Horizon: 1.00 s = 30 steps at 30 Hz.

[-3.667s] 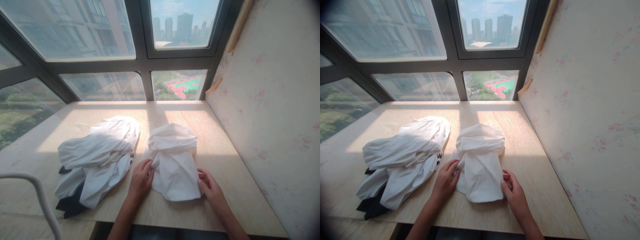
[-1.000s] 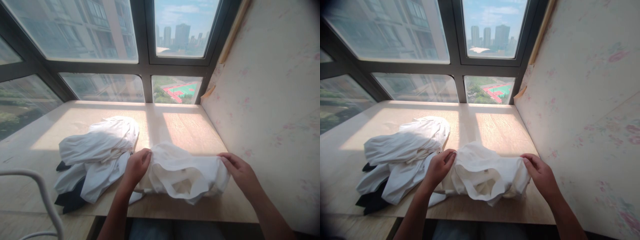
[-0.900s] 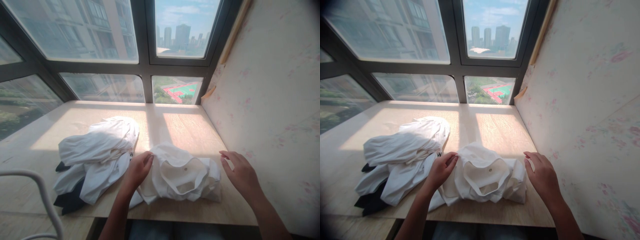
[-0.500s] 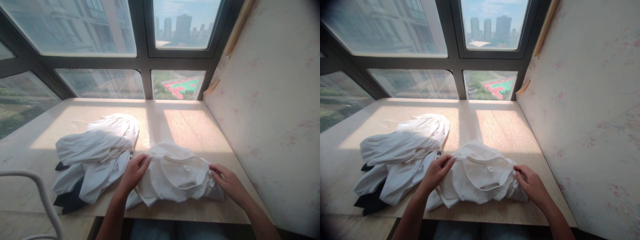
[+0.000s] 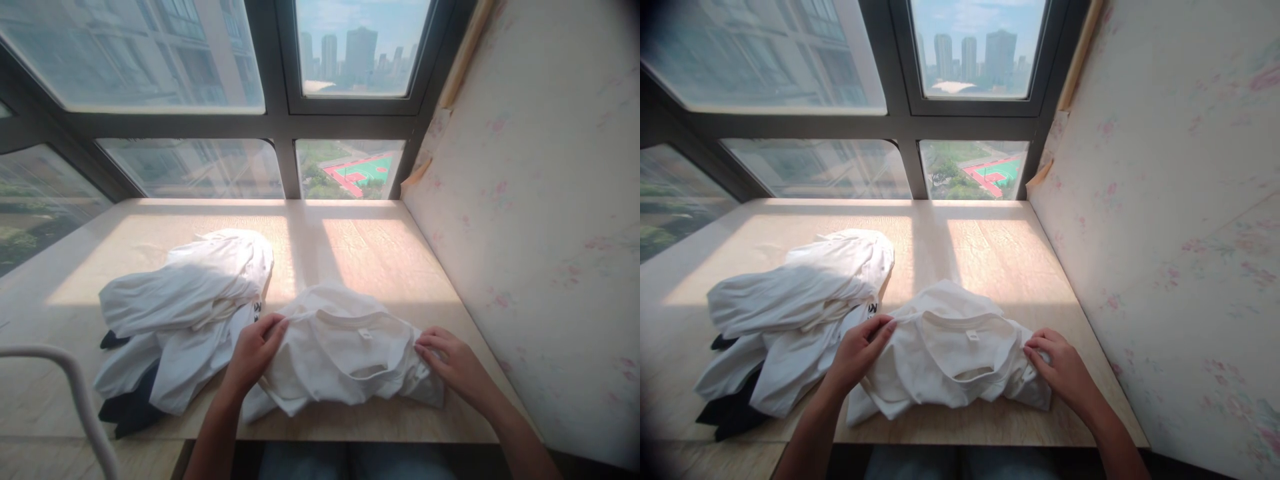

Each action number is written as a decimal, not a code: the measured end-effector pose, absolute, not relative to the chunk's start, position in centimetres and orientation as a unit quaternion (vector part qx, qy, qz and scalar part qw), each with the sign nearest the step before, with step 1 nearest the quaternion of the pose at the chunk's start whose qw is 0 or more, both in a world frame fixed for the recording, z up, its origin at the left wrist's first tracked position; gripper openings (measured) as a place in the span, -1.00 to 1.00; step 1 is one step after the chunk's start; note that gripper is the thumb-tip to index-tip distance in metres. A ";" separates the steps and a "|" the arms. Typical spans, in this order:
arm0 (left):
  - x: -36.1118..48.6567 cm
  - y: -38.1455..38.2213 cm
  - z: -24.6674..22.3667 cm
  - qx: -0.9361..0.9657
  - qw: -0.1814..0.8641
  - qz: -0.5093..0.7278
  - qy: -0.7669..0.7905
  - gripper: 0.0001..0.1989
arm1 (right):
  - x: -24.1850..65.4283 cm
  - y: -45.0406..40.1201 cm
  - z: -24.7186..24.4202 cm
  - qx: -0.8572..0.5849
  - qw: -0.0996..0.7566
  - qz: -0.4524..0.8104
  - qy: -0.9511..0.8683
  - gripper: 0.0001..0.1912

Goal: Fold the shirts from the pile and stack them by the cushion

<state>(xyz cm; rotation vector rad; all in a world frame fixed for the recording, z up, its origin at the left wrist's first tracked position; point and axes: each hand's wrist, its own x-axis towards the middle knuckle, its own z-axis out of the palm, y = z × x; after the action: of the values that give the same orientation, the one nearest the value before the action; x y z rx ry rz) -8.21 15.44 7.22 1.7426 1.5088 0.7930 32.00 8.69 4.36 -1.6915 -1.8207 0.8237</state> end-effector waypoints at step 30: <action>-9.0 14.7 12.4 0.770 0.292 0.342 0.452 -0.78 | 36.8 7.8 13.6 -0.627 0.504 -0.397 -0.442 -0.79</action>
<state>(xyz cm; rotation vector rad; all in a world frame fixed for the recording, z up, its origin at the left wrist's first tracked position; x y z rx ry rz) -8.99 14.74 12.42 2.0536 1.2057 0.9108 36.79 7.81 13.57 -1.5127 -1.0666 -0.9579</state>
